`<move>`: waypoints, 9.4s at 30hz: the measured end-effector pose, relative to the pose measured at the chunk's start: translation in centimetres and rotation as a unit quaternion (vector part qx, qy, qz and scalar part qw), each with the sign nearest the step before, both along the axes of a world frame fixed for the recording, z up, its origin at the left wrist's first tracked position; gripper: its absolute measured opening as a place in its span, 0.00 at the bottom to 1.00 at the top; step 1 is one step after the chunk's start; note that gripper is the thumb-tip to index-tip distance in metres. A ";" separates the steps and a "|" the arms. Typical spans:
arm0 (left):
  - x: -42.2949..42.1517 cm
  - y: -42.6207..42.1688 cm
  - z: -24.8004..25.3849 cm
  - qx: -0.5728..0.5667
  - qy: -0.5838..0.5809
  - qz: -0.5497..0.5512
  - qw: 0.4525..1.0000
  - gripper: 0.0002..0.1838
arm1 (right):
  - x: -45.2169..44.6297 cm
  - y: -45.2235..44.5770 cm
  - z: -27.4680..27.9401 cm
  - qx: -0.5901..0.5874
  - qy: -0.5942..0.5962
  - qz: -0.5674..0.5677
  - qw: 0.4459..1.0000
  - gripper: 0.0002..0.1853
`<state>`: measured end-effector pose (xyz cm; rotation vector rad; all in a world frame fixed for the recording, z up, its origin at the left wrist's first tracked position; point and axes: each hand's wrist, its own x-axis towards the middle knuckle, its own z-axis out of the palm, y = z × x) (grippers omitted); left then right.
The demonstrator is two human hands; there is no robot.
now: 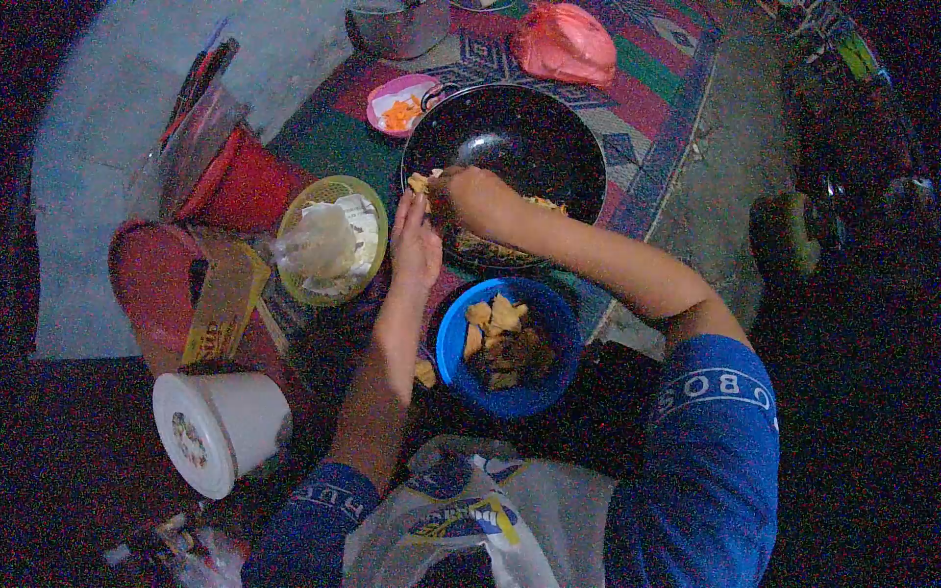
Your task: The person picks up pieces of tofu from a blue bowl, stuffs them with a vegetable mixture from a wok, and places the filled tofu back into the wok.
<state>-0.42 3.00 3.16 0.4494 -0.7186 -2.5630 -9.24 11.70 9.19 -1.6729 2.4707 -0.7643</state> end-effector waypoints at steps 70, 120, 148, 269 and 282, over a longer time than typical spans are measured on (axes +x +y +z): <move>-0.6 0.8 -0.9 0.014 -0.011 -0.024 1.000 0.14 | -3.6 1.4 -3.8 -0.062 -0.407 0.081 0.908 0.17; -1.6 2.3 -3.9 0.057 -0.128 -0.087 0.986 0.13 | -2.5 3.6 -6.3 -0.033 -0.313 -0.107 0.943 0.15; -6.0 -0.3 -4.9 0.049 -0.205 -0.013 0.977 0.17 | -9.9 -0.7 -9.5 -0.135 -0.300 -0.079 0.941 0.09; -1.5 0.1 -2.8 -0.099 -0.115 -0.037 0.988 0.18 | -6.5 4.8 -12.0 0.300 -0.154 0.146 0.930 0.22; -0.9 0.2 -2.8 -0.089 -0.149 -0.041 0.984 0.19 | -2.8 5.5 -9.5 0.246 -0.061 0.113 0.961 0.15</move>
